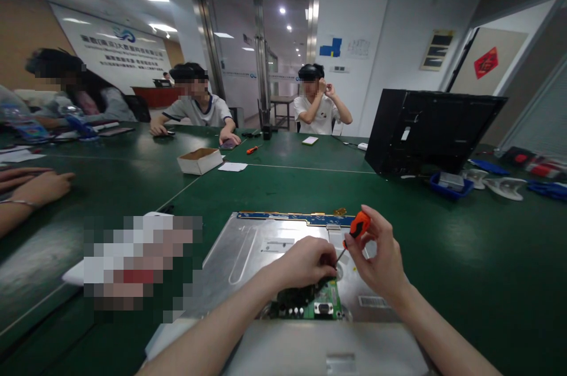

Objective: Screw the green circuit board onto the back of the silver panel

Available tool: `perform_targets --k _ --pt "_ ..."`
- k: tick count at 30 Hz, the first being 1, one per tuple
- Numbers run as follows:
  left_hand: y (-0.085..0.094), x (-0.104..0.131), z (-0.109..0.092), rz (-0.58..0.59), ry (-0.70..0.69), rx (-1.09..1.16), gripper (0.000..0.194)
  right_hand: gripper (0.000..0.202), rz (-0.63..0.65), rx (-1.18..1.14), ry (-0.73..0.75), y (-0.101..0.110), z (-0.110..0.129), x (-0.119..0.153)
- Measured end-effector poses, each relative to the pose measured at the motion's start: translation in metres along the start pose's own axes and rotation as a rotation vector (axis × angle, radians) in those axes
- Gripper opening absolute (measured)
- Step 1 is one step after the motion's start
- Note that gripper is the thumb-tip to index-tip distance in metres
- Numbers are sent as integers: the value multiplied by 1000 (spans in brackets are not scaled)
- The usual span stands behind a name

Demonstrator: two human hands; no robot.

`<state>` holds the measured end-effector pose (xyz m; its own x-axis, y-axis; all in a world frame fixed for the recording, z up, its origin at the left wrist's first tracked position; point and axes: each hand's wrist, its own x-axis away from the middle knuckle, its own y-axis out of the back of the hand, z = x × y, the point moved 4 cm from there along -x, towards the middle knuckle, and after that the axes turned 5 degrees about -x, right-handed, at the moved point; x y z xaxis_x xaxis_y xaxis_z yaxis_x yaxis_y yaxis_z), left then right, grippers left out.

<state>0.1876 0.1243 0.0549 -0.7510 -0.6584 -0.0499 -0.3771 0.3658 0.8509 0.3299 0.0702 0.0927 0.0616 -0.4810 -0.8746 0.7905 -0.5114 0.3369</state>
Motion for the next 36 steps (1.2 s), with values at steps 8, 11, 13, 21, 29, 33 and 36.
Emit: perform_targets --k 8,11,13,21,29,33,36 --pt "0 2 2 1 -61 -24 18 51 38 3 19 -1 0 0" --pt "0 1 2 4 -69 -17 18 51 50 15 29 -2 0 0" --pt "0 2 2 6 -64 -8 19 51 54 18 38 -2 0 0" --pt "2 2 -1 9 -78 -27 16 56 75 -1 12 -5 -6 3" --pt "1 2 -1 -10 -90 -20 19 59 129 -70 11 -5 -1 1" --pt "2 2 -1 4 -75 -22 23 58 86 1 20 -4 -2 1" --pt "2 3 -2 14 -88 1 30 58 81 8 26 -4 -2 1"
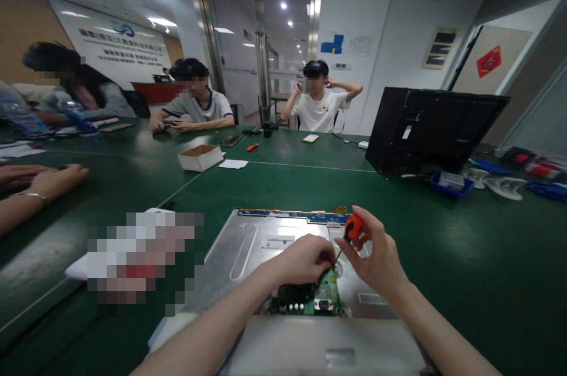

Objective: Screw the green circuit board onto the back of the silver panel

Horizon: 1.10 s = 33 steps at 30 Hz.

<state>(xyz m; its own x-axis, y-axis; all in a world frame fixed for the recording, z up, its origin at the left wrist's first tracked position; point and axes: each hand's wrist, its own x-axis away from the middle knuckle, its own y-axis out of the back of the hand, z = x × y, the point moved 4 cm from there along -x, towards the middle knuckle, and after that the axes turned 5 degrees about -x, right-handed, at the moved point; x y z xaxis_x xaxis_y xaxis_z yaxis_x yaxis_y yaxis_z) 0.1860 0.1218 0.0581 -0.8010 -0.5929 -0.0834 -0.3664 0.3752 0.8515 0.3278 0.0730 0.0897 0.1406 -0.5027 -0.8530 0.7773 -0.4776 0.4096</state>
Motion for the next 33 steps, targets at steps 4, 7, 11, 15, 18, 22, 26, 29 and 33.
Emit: perform_targets --k 4,7,11,15,18,22,26,29,33 --pt "0 0 0 -2 -3 10 29 59 38 -40 -5 1 3 -2" --pt "0 0 0 -5 12 -16 21 59 68 -86 -5 1 7 -4" --pt "0 1 0 -6 8 -15 22 57 55 -47 19 2 9 -4" --pt "-2 1 3 0 4 6 24 53 29 -6 33 1 9 -3" --pt "-4 0 5 7 -1 10 24 49 32 -3 56 1 11 -4" --pt "-3 0 3 -1 3 -15 22 50 48 -12 46 3 14 -5" --pt "-2 1 0 -4 5 -81 20 53 71 -13 7 2 11 -1" --pt "-1 1 -1 -8 6 -76 22 53 58 4 -2 0 7 2" --pt "-1 1 0 -13 0 -29 26 51 14 3 37 0 7 -1"
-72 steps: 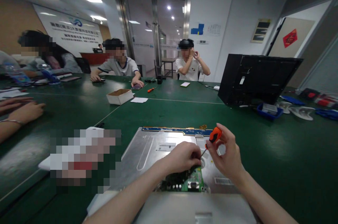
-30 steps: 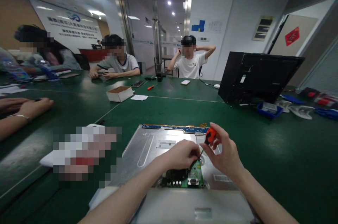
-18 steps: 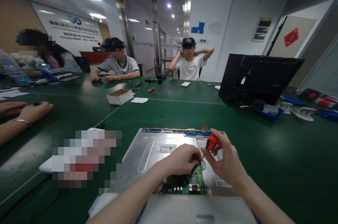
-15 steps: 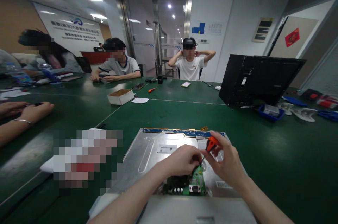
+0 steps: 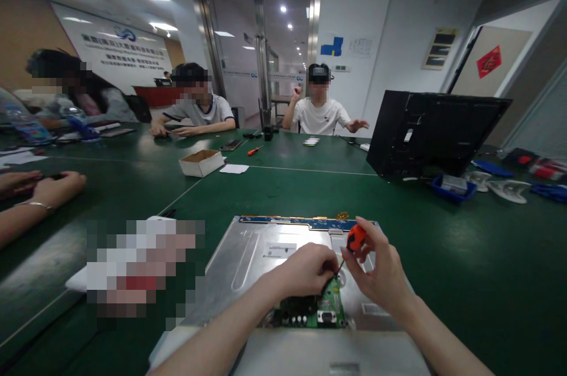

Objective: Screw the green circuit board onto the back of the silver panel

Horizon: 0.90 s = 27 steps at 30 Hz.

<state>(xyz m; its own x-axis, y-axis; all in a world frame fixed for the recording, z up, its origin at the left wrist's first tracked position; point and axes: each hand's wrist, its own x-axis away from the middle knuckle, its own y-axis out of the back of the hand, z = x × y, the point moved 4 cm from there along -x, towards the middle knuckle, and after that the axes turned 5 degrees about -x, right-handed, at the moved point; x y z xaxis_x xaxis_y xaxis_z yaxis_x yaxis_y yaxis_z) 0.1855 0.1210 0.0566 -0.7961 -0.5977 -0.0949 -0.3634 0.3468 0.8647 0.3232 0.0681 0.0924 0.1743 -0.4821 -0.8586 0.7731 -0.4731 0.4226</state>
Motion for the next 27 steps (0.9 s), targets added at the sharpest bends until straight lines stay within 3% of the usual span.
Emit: perform_targets --k 18,27 --pt "-2 1 4 -5 -11 49 20 48 -3 -104 20 -2 12 2" --pt "-3 2 7 11 -13 57 19 50 -42 -81 -8 0 1 4"
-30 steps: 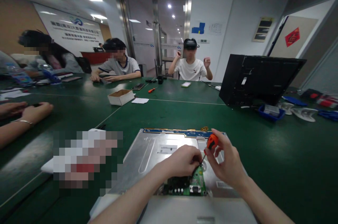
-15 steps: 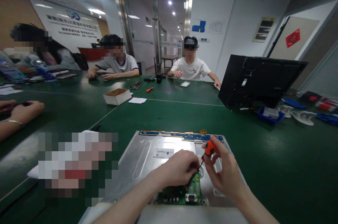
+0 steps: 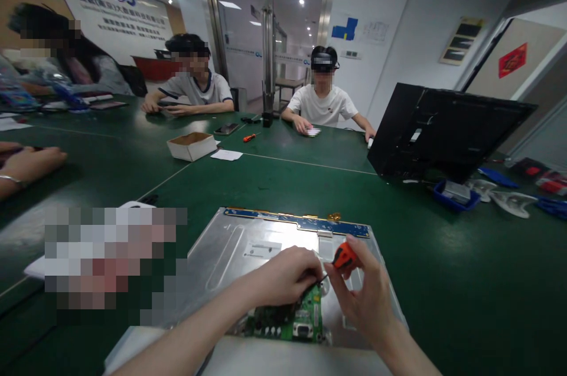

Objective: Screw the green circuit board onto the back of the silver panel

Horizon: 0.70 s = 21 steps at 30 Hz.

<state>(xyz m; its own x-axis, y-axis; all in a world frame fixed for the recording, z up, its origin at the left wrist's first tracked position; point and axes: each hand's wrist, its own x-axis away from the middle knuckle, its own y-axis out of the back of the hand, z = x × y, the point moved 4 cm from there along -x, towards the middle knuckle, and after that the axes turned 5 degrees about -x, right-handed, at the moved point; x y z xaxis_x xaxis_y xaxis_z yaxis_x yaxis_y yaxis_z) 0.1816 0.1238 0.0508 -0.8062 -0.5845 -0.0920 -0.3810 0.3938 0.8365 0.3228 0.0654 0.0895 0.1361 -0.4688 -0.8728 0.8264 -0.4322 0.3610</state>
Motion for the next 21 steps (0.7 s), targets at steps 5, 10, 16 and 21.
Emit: perform_targets --k 5,10,16,21 --pt "0 1 -1 10 8 -31 19 56 18 -24 -34 2 1 -3" --pt "2 1 -4 16 10 -37 19 61 16 -69 -52 0 2 -5" --pt "1 0 -3 10 -14 -22 18 60 10 16 -33 -2 -3 -4" --pt "-2 -1 -1 2 -18 -18 19 60 25 63 15 -1 -2 -6"
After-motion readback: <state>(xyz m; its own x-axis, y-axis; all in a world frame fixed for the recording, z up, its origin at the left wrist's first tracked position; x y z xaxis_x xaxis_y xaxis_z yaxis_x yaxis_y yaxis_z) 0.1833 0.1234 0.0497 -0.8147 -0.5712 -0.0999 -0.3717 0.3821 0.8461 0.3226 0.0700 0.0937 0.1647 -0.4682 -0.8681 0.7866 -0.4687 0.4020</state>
